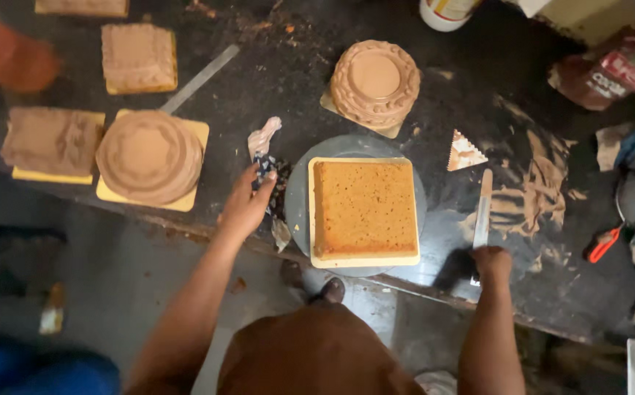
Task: The person frosts and decorates square and round cakes by applying chocolate frosting with a piping bag and spreading it with a palette knife on a turntable.
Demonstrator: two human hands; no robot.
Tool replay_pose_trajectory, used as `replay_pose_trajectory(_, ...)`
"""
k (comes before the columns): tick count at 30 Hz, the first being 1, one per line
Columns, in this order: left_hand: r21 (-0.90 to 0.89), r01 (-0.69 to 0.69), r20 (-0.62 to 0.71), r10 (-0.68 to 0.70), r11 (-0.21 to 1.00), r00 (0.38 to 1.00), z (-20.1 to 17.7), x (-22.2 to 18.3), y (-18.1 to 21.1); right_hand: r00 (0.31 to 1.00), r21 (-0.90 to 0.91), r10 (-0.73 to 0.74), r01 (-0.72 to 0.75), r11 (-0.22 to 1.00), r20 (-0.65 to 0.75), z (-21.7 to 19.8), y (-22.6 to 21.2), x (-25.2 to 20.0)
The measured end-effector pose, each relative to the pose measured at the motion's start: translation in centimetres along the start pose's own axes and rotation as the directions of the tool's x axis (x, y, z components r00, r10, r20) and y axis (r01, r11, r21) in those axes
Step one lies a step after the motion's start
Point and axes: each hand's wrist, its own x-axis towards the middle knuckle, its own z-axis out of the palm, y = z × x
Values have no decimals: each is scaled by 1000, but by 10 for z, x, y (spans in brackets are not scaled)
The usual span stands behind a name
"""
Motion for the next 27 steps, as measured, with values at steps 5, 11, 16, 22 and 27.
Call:
replay_pose_trajectory(5,-288,61,89,-37,956,995,26,-1,-26,936,614,281,-350,707,210,-2,-1,-5)
replay_pose_trajectory(11,-375,-108,120,164,921,979,8,11,-30,848,665,490,-486,567,203,-25,-15,-47)
replay_pose_trajectory(16,-564,-207,250,404,800,880,-70,8,-4,892,947,415,41,319,-178,-98,-84,-129)
replay_pose_trajectory(22,-810,516,452,857,278,248,-160,-17,61,972,933,234,-73,351,-12,-218,-263,-144)
replay_pose_trajectory(27,-829,550,230,959,103,166,-206,-16,68,984,947,-88,174,271,-155,-231,-405,-80)
